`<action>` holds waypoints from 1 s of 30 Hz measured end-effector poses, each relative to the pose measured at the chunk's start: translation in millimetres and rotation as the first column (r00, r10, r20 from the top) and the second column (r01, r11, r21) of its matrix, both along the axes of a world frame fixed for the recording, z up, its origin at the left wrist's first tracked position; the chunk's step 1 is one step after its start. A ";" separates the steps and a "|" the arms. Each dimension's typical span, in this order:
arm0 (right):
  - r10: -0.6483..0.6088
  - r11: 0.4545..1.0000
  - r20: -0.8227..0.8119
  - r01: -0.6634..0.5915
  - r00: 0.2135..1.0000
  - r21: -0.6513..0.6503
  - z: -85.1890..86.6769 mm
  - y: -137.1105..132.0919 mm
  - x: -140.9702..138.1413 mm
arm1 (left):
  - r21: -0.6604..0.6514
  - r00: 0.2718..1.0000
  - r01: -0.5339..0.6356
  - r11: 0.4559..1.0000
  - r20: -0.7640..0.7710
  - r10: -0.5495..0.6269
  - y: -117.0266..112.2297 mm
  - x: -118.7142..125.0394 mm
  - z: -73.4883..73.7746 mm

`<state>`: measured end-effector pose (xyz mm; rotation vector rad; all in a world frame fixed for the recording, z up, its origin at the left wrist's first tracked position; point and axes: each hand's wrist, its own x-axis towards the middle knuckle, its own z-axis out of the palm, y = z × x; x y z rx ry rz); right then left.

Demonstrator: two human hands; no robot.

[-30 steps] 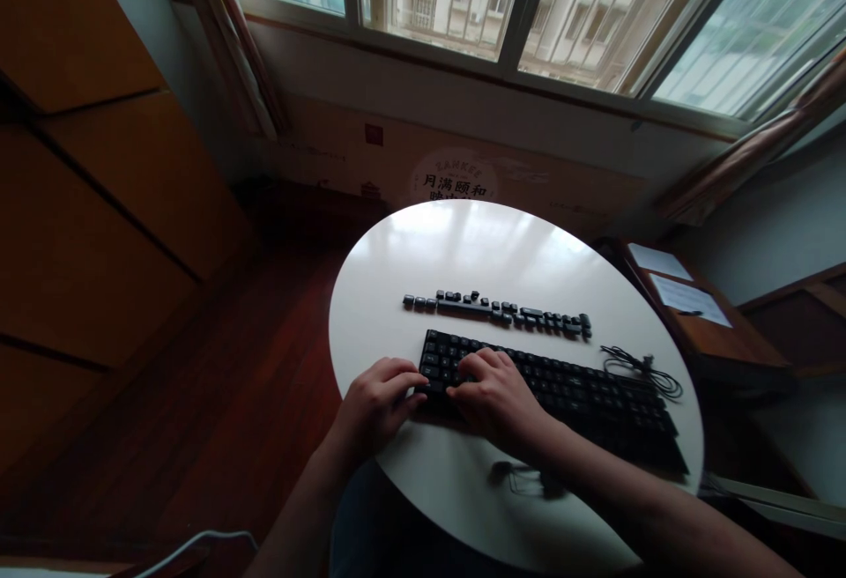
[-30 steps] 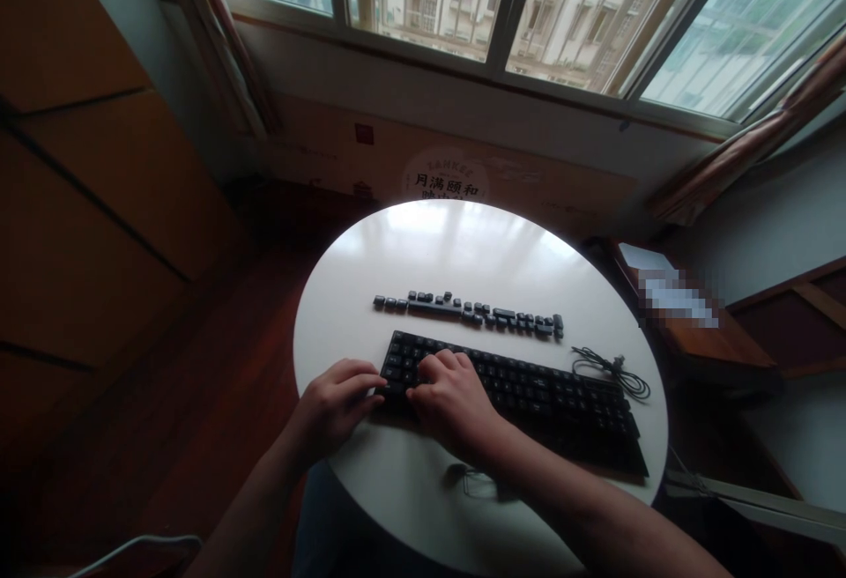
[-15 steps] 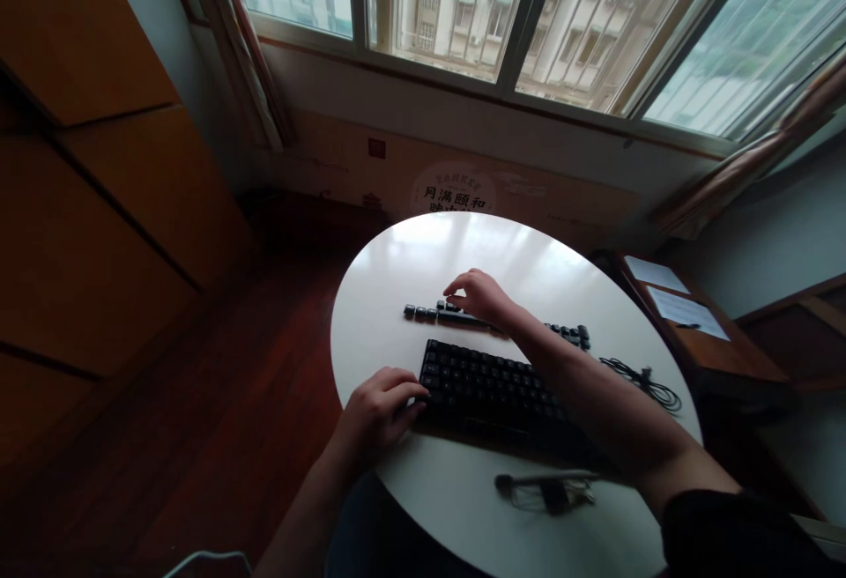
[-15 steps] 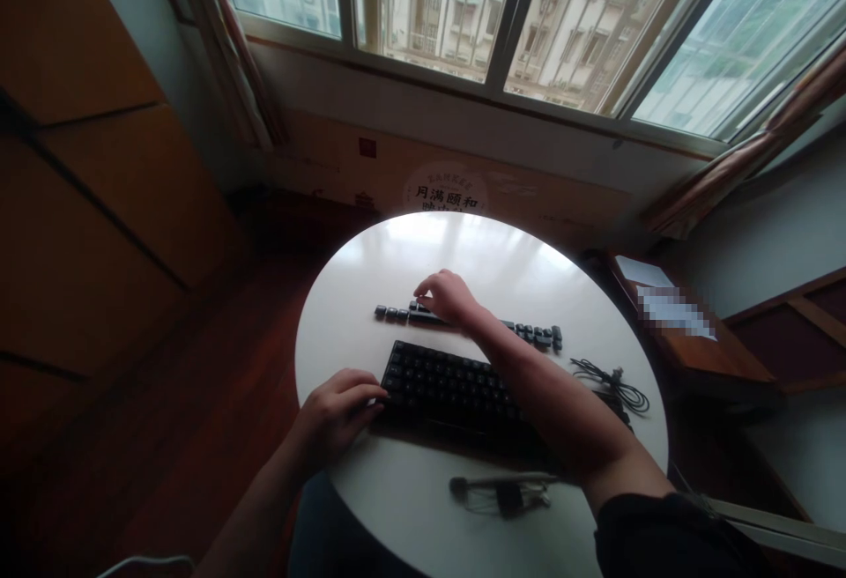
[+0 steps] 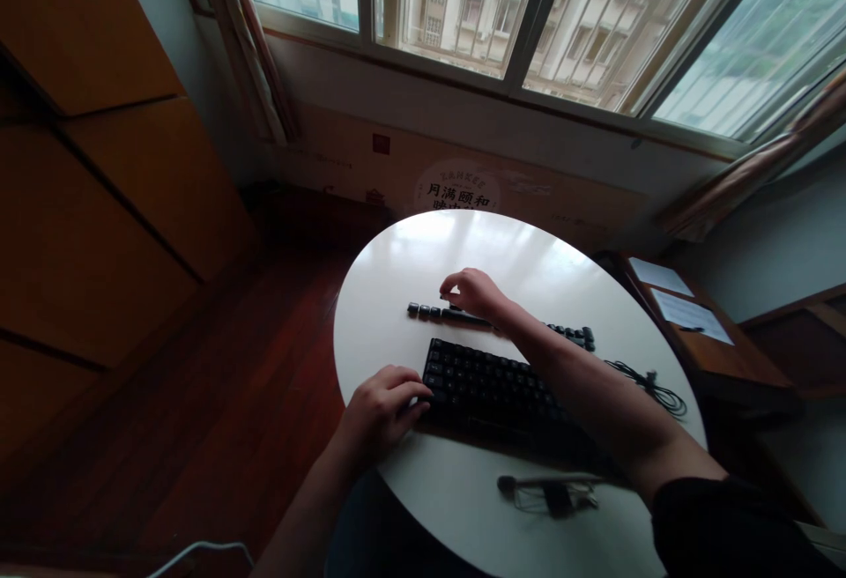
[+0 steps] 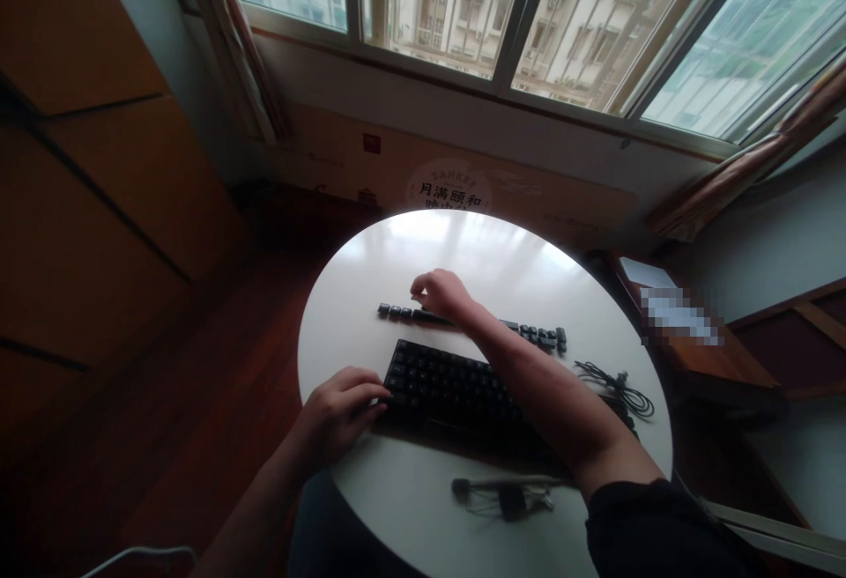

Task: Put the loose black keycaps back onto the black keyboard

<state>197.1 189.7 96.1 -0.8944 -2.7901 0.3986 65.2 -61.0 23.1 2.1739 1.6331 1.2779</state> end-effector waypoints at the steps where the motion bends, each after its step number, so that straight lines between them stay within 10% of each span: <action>1: -0.003 1.000 -0.027 0.003 1.000 0.004 6.5 -7.1 6.3 | 0.003 1.000 0.002 1.000 -0.004 -0.002 0.5 -0.2 -0.7; 6: 0.100 0.976 -0.167 -0.129 0.981 -0.174 25.0 -71.7 60.6 | 0.010 1.000 0.010 1.000 -0.010 -0.010 2.4 -0.7 -3.0; 12: 0.037 0.975 -0.123 -0.063 0.992 -0.214 -9.2 -135.6 108.4 | -0.029 1.000 0.010 1.000 -0.001 -0.010 1.4 0.3 -1.2; 30: 0.059 0.998 0.027 -0.059 0.998 -0.006 -20.2 -151.1 103.9 | -0.011 0.999 -0.005 1.000 -0.032 0.005 0.7 2.1 1.2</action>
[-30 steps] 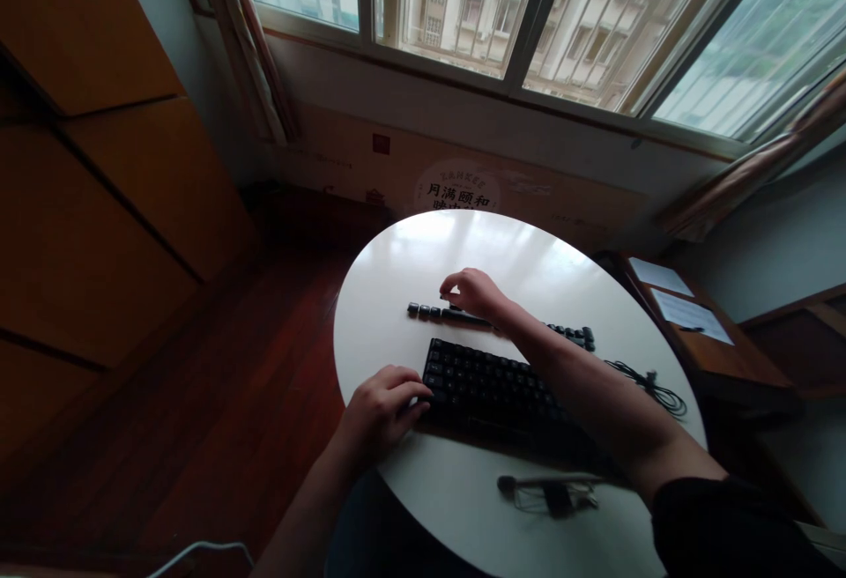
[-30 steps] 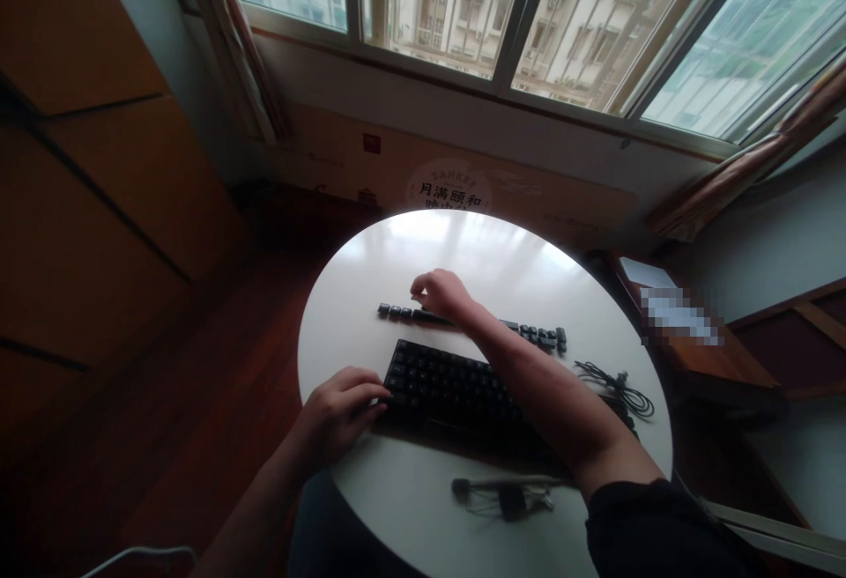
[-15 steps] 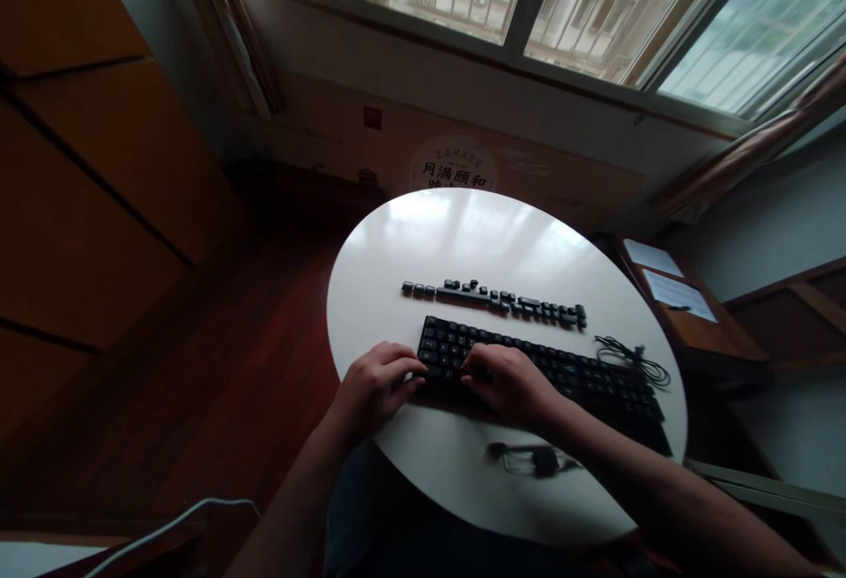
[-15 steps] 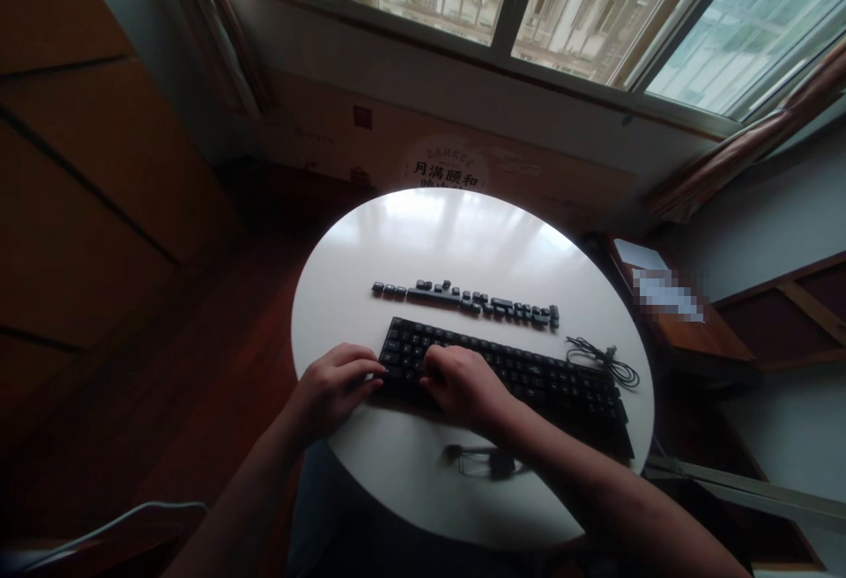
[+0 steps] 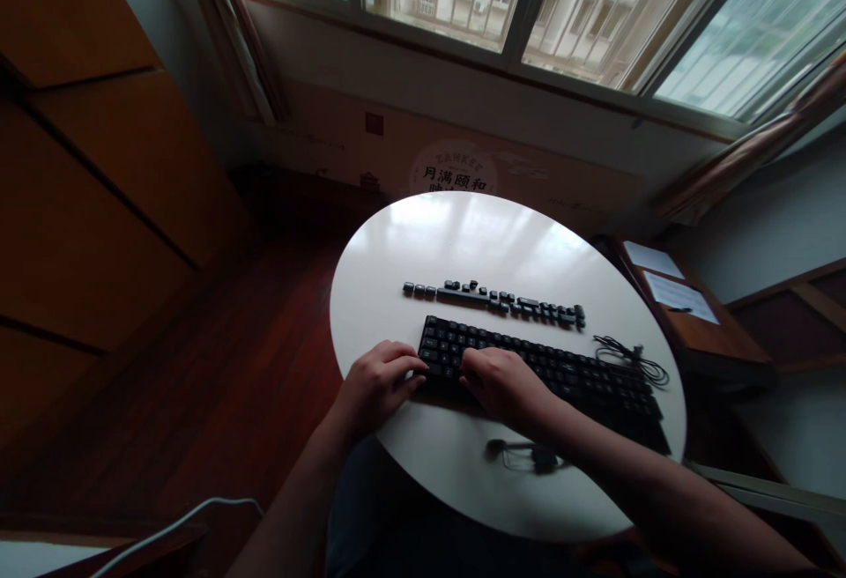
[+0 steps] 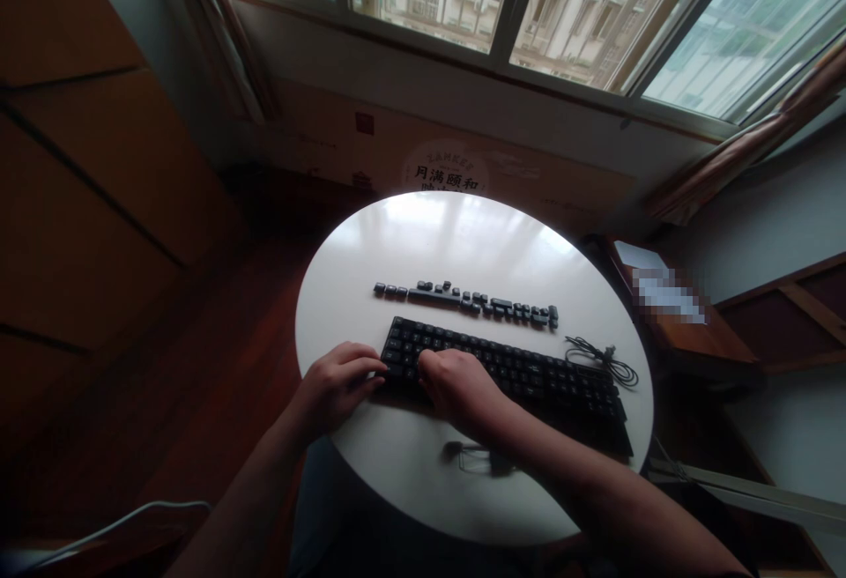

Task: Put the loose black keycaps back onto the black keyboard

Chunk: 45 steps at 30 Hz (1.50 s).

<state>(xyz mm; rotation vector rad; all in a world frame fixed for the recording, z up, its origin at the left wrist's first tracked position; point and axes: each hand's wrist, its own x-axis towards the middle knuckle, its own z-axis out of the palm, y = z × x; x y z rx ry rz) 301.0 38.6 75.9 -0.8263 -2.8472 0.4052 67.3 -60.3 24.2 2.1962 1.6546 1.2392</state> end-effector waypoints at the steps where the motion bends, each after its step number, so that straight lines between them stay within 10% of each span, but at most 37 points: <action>1: -0.006 1.000 0.011 0.006 1.000 0.002 0.4 -0.3 -0.7 | 0.004 1.000 0.000 1.000 0.001 0.000 0.1 0.1 0.0; 34: 0.064 0.996 0.297 -0.081 0.953 0.045 22.6 -18.8 2.4 | -0.014 1.000 0.020 1.000 0.022 -0.020 -0.4 -2.0 -1.1; 45: -0.133 0.991 -0.003 0.133 0.991 0.027 52.5 125.6 -60.9 | -0.041 0.998 0.046 0.998 0.039 -0.045 -1.1 -4.1 1.0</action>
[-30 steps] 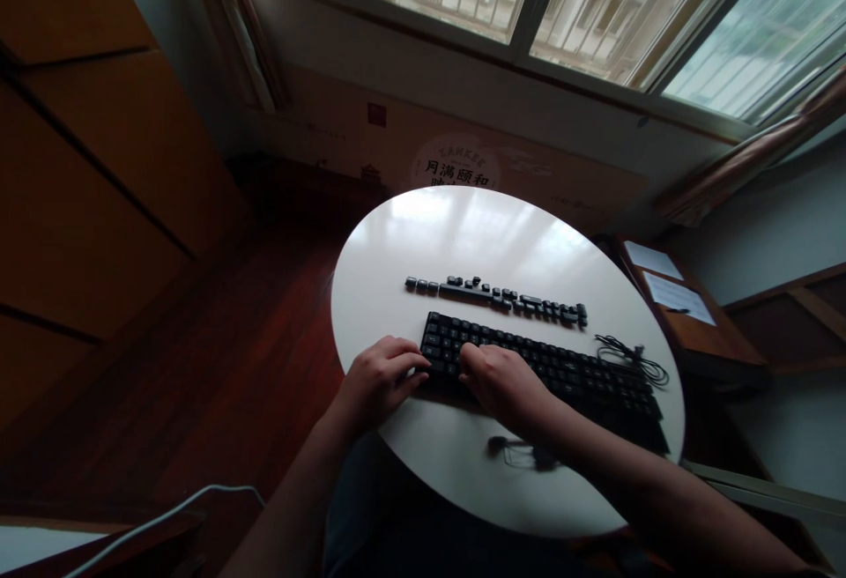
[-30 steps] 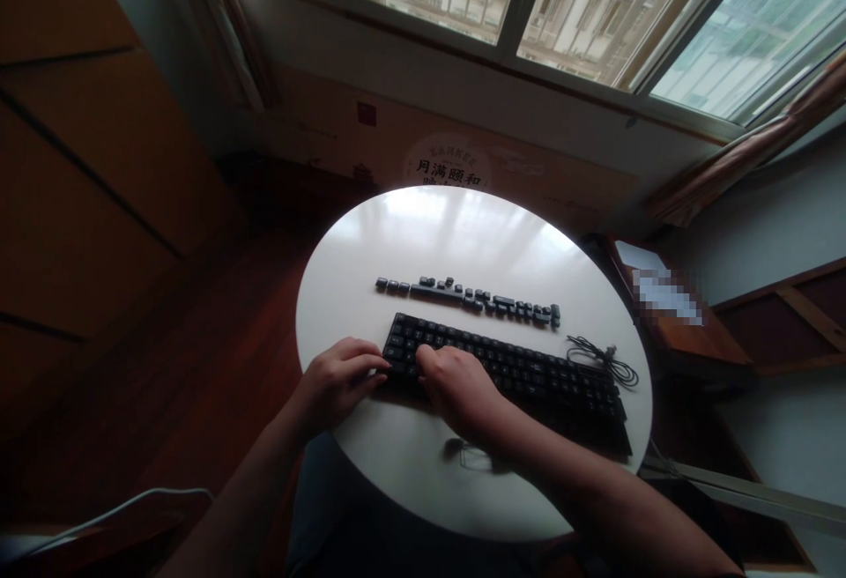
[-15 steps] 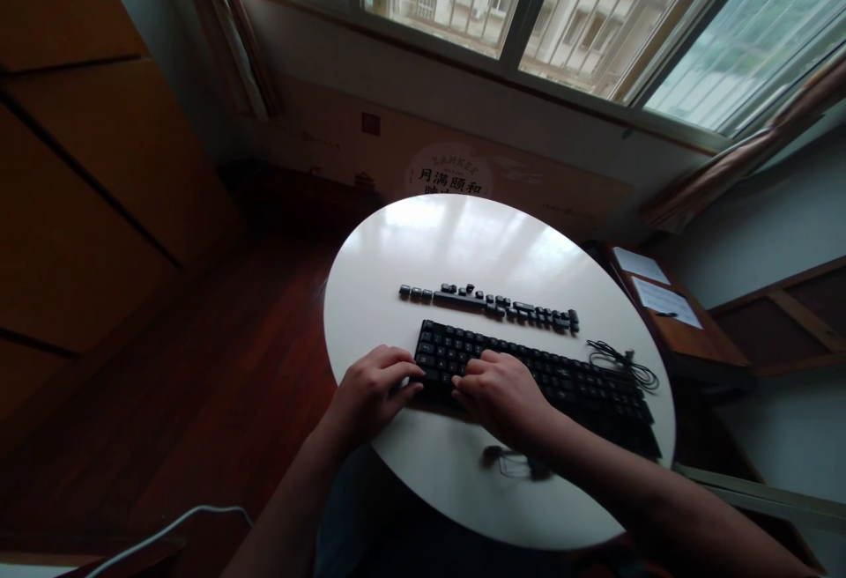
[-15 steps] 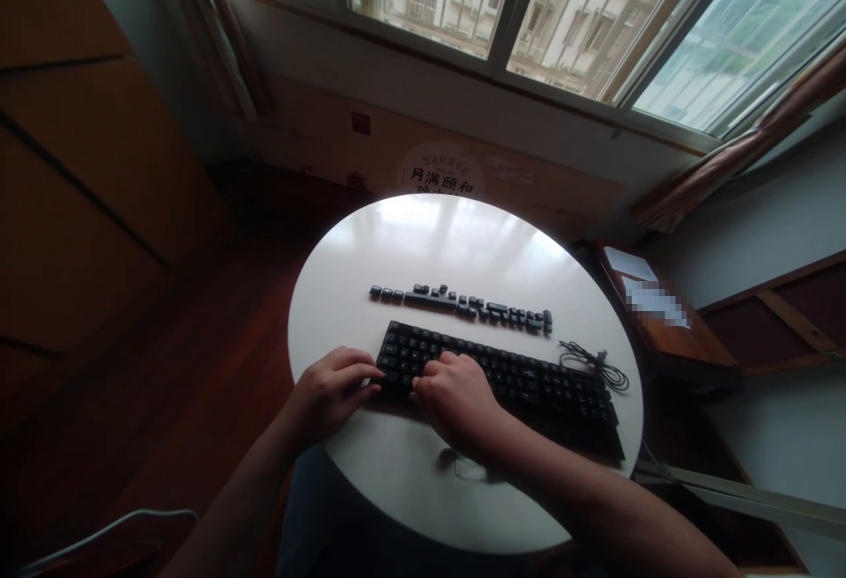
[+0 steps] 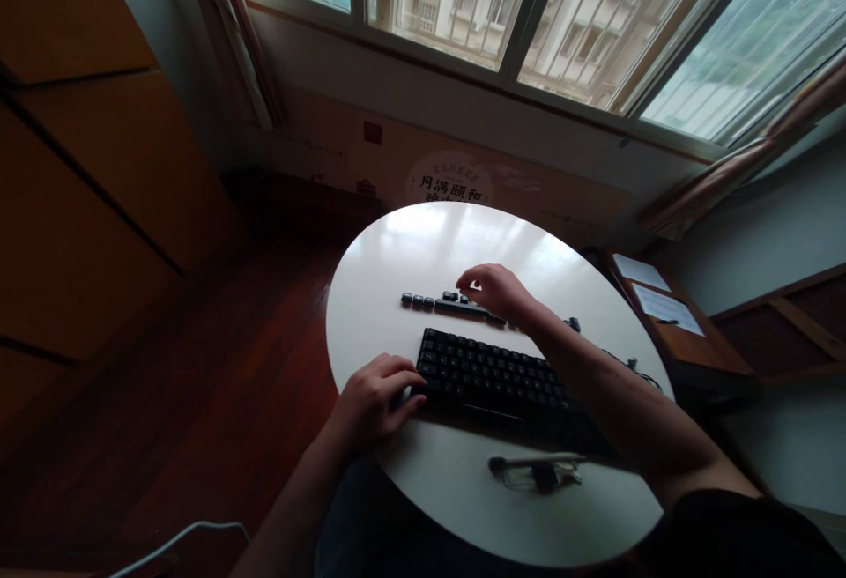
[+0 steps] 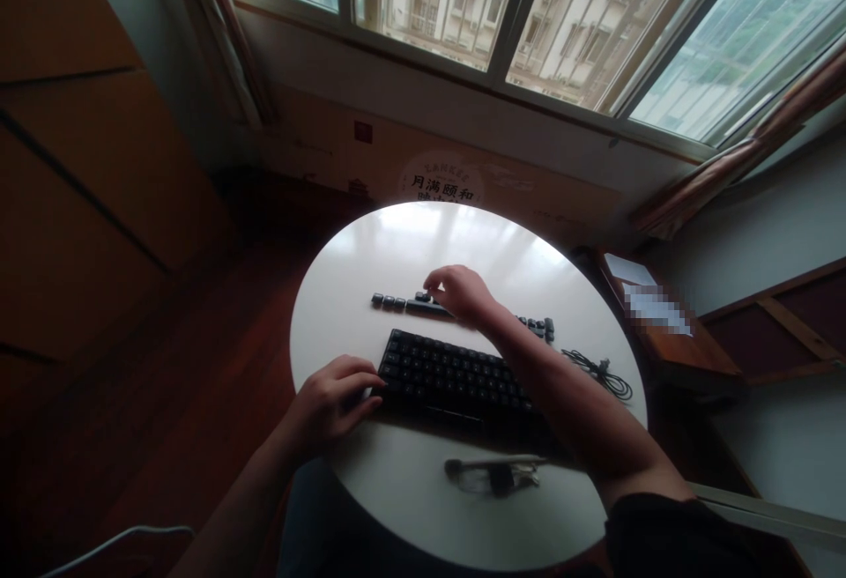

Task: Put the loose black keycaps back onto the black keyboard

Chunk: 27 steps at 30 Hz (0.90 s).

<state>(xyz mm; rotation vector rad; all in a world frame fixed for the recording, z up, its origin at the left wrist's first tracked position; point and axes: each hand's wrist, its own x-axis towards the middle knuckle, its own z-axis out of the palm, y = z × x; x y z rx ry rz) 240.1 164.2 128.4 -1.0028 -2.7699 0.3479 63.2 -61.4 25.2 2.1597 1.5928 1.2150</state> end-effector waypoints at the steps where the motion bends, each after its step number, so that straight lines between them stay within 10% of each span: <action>1: -0.006 0.999 0.006 0.006 1.000 -0.039 -3.6 9.8 -8.0 | -0.006 1.000 0.002 1.000 -0.001 -0.002 -0.3 -0.1 0.9; 16: -0.009 0.987 0.000 0.009 1.000 -0.163 -47.9 38.9 -42.6 | -0.008 0.999 0.001 1.000 0.033 -0.001 -2.2 0.4 1.9; 21: -0.048 0.991 -0.153 0.028 0.987 -0.133 -25.9 34.0 -40.3 | -0.006 0.999 -0.007 1.000 0.044 0.007 -2.2 -0.1 2.7; 27: 0.032 0.968 -0.365 -0.119 0.930 -0.220 8.2 -32.8 29.3 | -0.026 0.999 0.014 1.000 0.032 -0.013 -0.8 0.3 2.0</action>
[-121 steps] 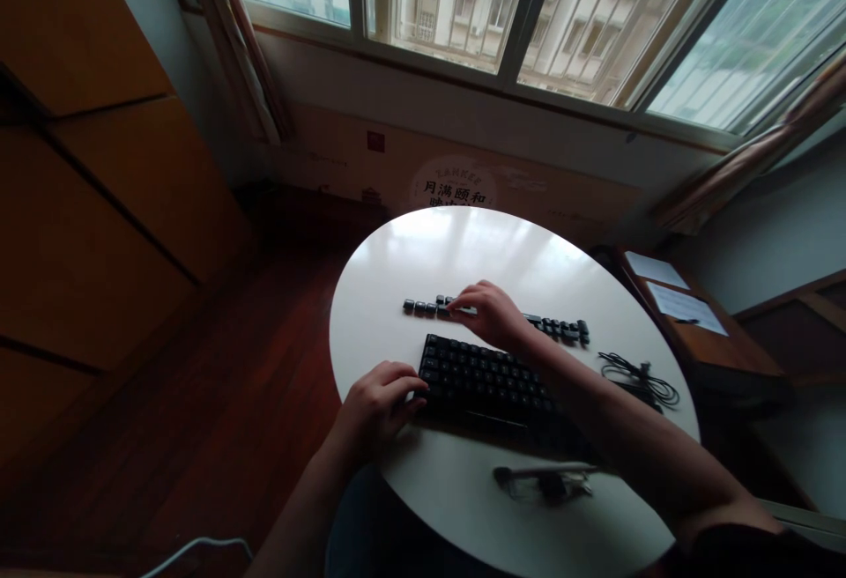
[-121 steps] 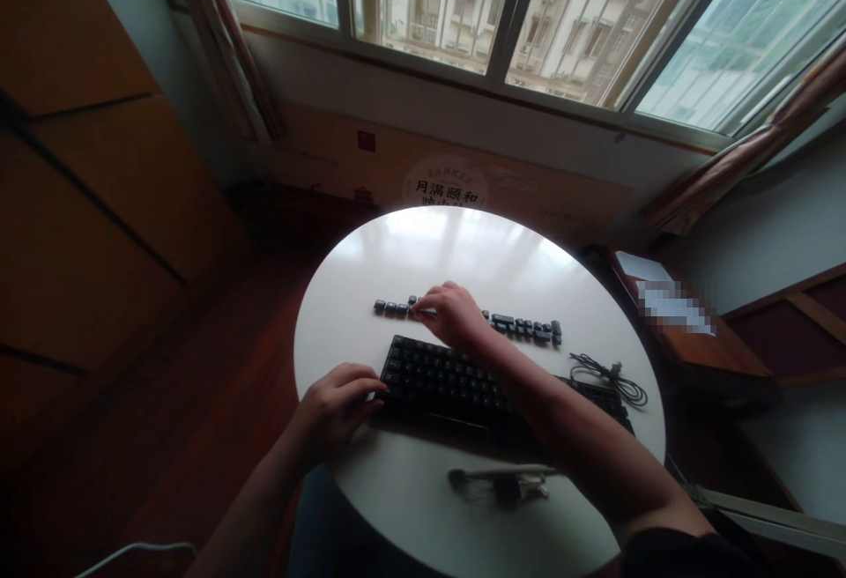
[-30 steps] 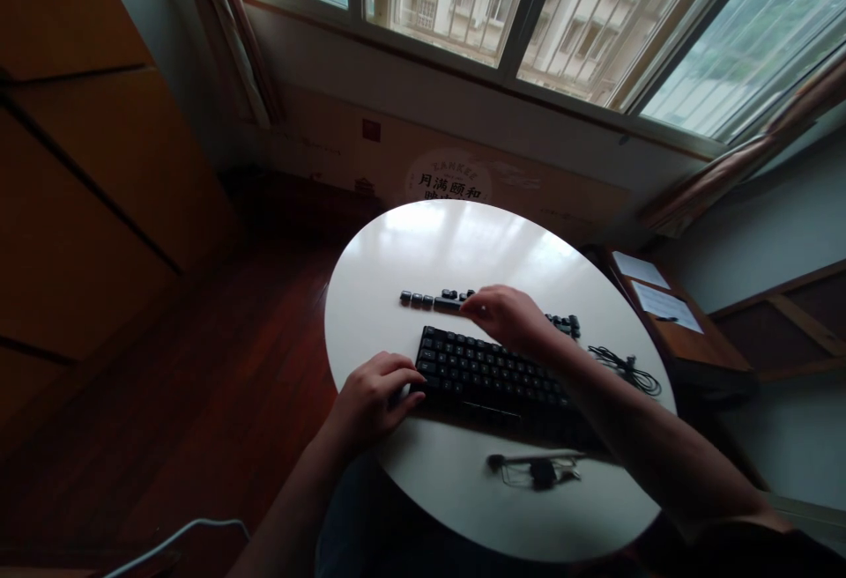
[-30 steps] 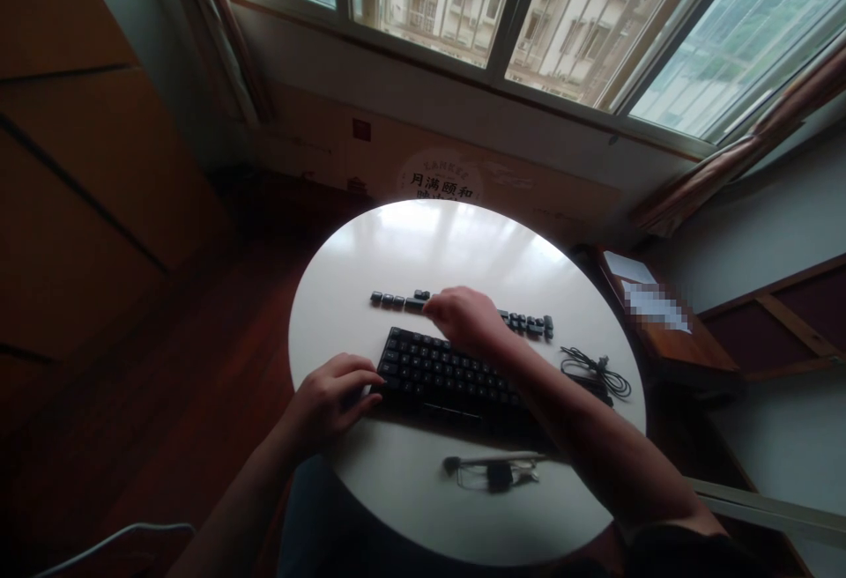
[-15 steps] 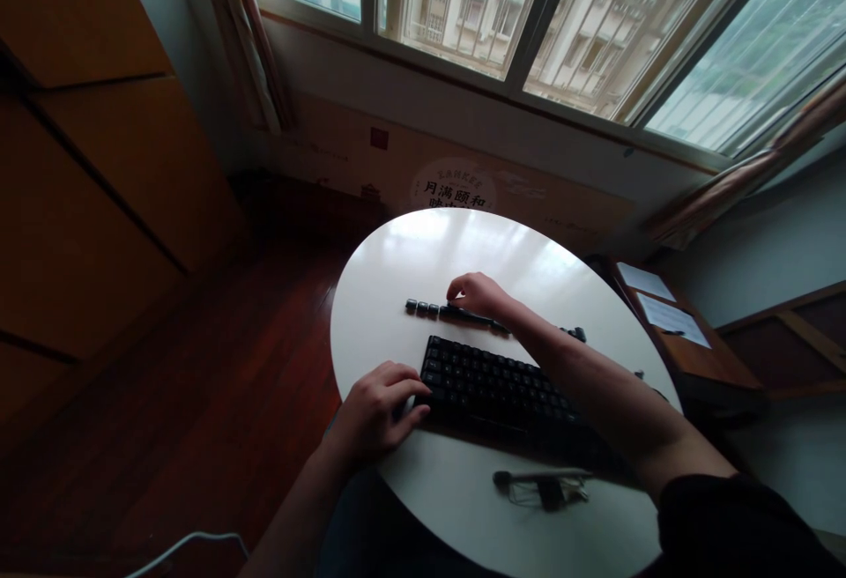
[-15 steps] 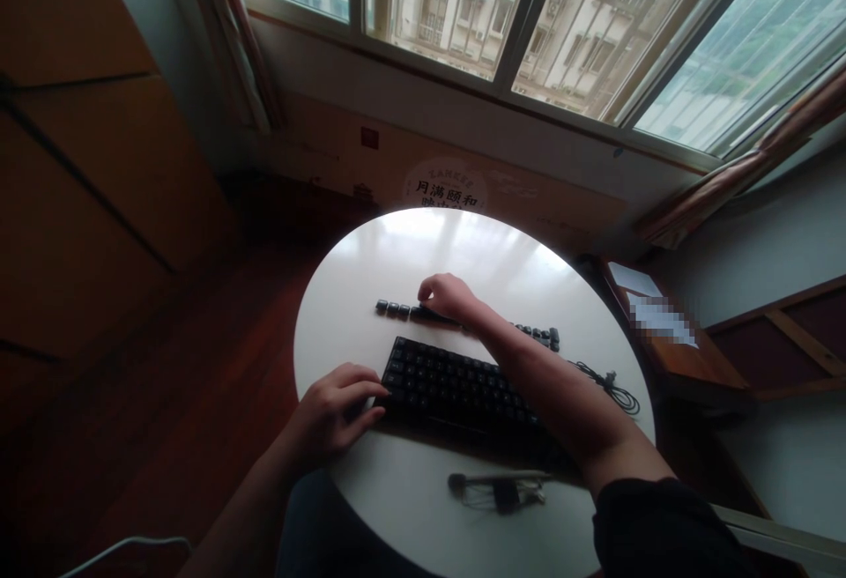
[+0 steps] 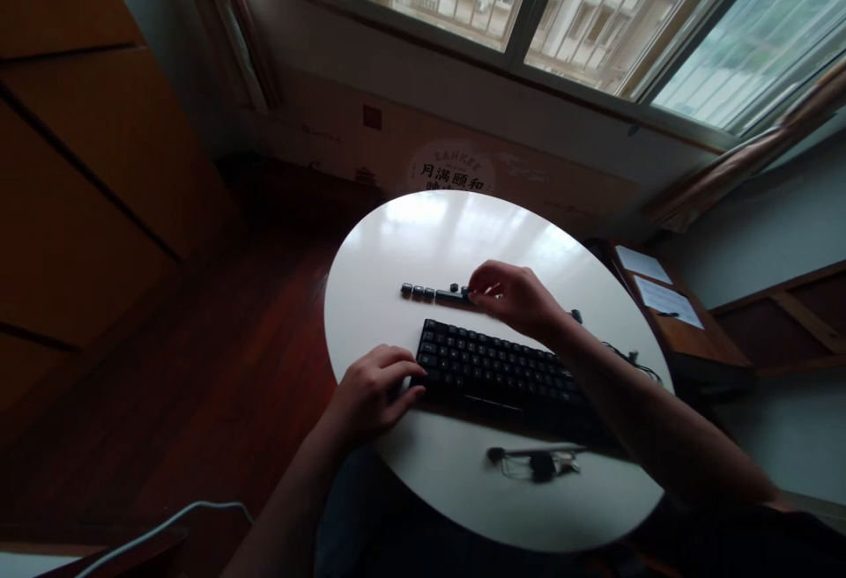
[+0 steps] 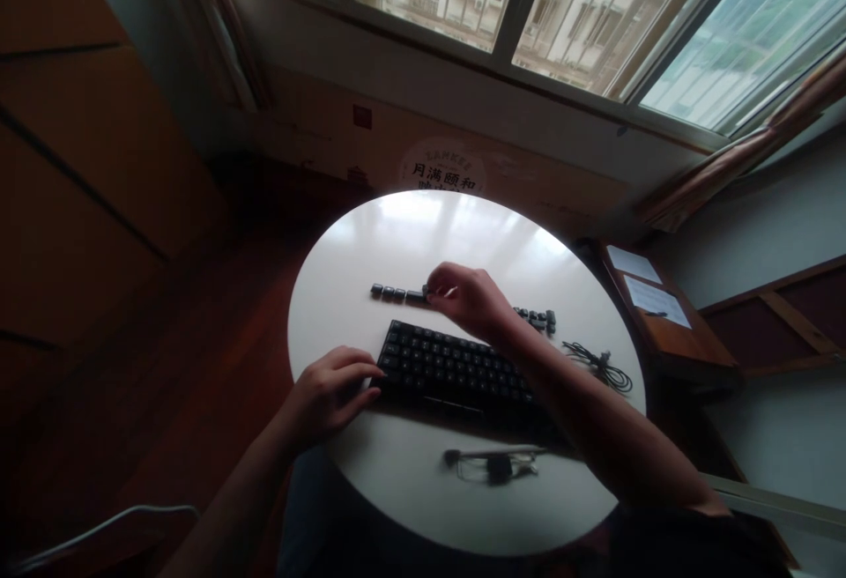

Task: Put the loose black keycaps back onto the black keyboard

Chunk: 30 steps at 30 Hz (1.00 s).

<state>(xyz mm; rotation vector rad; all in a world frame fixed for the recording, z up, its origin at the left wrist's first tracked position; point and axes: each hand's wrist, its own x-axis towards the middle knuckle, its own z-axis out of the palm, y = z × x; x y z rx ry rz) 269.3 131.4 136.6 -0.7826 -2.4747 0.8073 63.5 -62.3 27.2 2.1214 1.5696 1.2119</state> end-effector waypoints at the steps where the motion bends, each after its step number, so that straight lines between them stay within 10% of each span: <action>1: 0.018 0.999 0.029 -0.017 0.999 -0.030 -0.3 -16.0 12.3 | 0.000 1.000 -0.001 1.000 0.000 0.001 0.4 0.3 -0.3; 8: 0.016 0.994 0.251 0.012 0.968 -0.112 -35.4 -81.9 45.9 | 0.021 1.000 -0.023 1.000 -0.015 0.024 0.8 2.2 2.7; 30: -0.026 0.990 0.414 -0.034 0.910 0.136 -56.5 -87.7 43.1 | -0.022 1.000 -0.009 1.000 -0.016 0.009 0.1 0.6 1.9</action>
